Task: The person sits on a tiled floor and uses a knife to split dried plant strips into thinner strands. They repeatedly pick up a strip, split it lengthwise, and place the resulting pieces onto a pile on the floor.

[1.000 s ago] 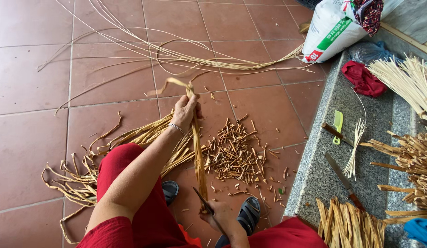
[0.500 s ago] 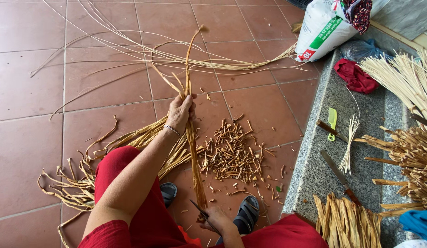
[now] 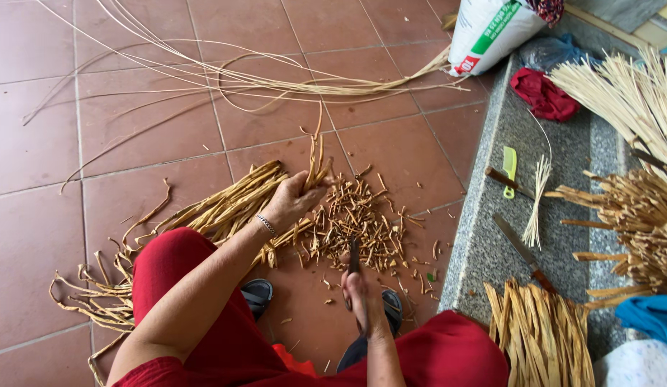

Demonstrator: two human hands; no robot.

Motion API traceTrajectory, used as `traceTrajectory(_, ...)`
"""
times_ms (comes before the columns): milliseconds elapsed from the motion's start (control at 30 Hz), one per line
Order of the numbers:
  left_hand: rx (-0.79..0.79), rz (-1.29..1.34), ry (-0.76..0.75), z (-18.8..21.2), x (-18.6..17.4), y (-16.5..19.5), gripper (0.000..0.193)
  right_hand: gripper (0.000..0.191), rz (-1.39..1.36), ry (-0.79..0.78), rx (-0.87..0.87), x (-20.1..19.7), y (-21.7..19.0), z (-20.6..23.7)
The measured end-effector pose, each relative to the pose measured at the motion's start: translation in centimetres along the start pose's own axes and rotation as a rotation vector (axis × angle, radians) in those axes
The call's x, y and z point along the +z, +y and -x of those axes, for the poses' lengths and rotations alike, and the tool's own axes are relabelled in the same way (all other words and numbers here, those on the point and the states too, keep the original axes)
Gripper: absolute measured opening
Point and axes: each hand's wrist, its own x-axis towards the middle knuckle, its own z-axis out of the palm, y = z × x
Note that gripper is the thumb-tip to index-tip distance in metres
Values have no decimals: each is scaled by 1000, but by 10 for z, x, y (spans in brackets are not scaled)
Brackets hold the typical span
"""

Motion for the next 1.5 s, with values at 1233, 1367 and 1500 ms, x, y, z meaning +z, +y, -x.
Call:
traceTrajectory(1233, -224, -312, -377, 57, 57, 27, 23, 55, 536, 294, -376, -23, 1, 6)
traceTrajectory(1367, -185, -271, -366, 56, 61, 26, 22, 51, 400, 246, -389, -22, 19, 6)
traceTrajectory(1500, -16, -331, -340, 55, 57, 21, 23, 53, 268, 348, -384, -22, 33, 1)
